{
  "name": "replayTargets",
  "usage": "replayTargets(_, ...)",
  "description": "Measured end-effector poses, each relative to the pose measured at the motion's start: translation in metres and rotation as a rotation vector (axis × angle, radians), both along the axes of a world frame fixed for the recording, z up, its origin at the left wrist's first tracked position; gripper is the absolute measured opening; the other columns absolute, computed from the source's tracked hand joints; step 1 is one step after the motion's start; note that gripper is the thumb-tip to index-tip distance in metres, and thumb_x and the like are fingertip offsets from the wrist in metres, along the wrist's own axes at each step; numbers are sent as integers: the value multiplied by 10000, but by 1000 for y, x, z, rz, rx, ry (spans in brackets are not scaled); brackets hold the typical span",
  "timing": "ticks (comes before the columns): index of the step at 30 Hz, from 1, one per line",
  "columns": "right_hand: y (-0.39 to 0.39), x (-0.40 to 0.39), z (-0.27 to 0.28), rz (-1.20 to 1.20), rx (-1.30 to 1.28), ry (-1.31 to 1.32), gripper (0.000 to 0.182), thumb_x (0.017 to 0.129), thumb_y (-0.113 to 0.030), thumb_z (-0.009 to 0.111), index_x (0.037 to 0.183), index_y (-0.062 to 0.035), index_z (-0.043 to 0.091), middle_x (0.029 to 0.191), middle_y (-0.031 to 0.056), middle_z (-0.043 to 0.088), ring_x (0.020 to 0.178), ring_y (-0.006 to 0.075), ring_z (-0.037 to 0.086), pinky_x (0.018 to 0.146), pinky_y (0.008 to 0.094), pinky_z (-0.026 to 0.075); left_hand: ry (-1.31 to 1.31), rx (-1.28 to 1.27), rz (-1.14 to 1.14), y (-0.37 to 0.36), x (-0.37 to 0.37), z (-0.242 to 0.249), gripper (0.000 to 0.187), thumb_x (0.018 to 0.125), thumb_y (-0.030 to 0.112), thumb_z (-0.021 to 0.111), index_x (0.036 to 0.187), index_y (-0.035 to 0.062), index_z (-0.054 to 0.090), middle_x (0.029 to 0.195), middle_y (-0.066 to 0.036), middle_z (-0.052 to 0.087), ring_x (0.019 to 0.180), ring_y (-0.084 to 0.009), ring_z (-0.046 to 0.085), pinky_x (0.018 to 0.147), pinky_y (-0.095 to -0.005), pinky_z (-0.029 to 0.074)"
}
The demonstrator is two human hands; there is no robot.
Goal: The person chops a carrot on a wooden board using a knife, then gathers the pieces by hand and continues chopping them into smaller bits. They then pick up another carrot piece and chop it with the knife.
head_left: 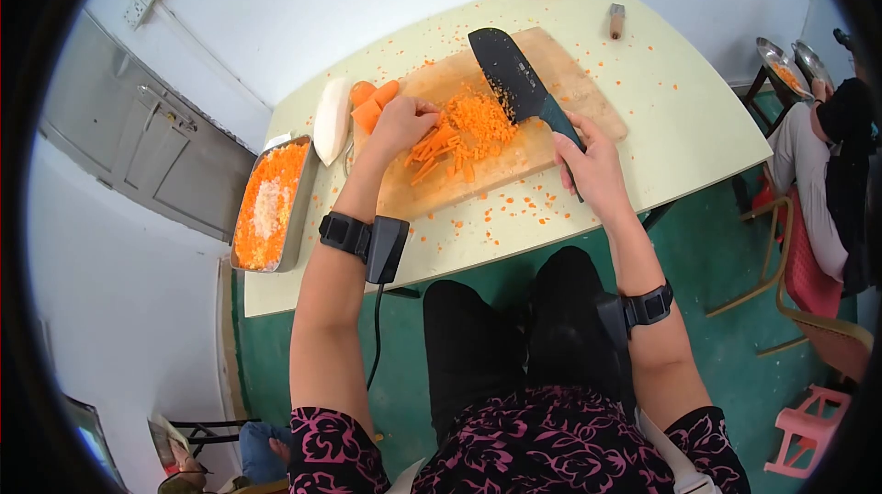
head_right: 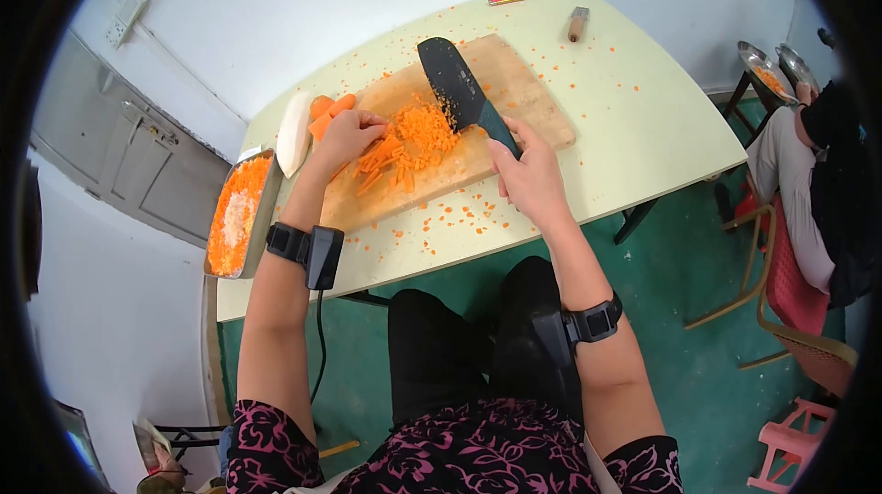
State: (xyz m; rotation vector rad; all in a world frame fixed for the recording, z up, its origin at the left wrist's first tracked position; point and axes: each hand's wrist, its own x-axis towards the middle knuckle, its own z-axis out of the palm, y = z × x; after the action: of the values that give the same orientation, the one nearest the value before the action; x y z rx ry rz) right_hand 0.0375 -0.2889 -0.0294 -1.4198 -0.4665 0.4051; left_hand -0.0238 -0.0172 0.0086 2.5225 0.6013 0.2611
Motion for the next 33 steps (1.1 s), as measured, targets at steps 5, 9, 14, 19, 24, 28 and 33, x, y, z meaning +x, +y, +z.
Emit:
replayTargets(5, 0, 0, 1, 11, 17, -1, 408, 872, -167, 547, 1239, -10, 461, 633, 2, 490, 419, 67, 449, 377, 223, 353, 23, 44, -117, 1, 8, 0, 158, 759, 108, 638, 879, 12, 676, 779, -105, 667, 720, -188, 633, 656, -287, 489)
replayTargets(9, 0, 2, 0, 13, 15, 5, 406, 871, -168, 550, 1236, -13, 463, 631, 0, 493, 424, 67, 451, 380, 223, 354, 31, -54, -159, 4, 8, 3, 130, 760, 85, 640, 851, -4, 665, 754, -84, 660, 704, -154, 616, 639, -279, 481)
replayTargets(14, -1, 2, -1, 21, 21, 9, 407, 868, -170, 555, 1230, -8, 464, 634, 2, 503, 432, 67, 457, 382, 223, 353, 28, -247, -129, 2, -11, 9, 129, 801, 65, 604, 874, -27, 659, 775, -75, 662, 701, -123, 602, 629, -258, 471)
replayTargets(19, 0, 2, -2, 8, 19, -10, 405, 864, -170, 559, 1222, -2, 470, 634, 3, 507, 432, 66, 458, 382, 218, 352, -82, -137, -138, -4, -26, 3, 167, 811, 90, 606, 916, -28, 661, 851, -112, 678, 715, -131, 622, 633, -247, 478)
replayTargets(24, -1, 0, -3, 5, 18, -20, 396, 862, -165, 559, 1212, 0, 478, 626, 1, 503, 429, 66, 456, 380, 219, 353, -193, -23, -79, -27, -42, -2, 203, 762, 110, 663, 911, -28, 669, 864, -133, 683, 723, -162, 650, 652, -253, 501)
replayTargets(28, 3, 3, -6, -11, -11, -43, 364, 843, -133, 547, 1176, 2, 494, 621, 1, 499, 428, 73, 460, 382, 228, 361, -321, -42, 3, -30, -41, -19, 173, 738, 99, 684, 871, -12, 684, 882, -142, 680, 694, -178, 653, 622, -264, 501)
replayTargets(33, 5, -4, 8, -6, -147, -58, 291, 831, -90, 523, 1103, 14, 507, 661, 39, 522, 462, 101, 494, 419, 244, 397, -449, 63, 37, -38, -41, -36, 146, 745, 89, 677, 854, -8, 681, 814, -121, 669, 691, -205, 636, 618, -280, 489)
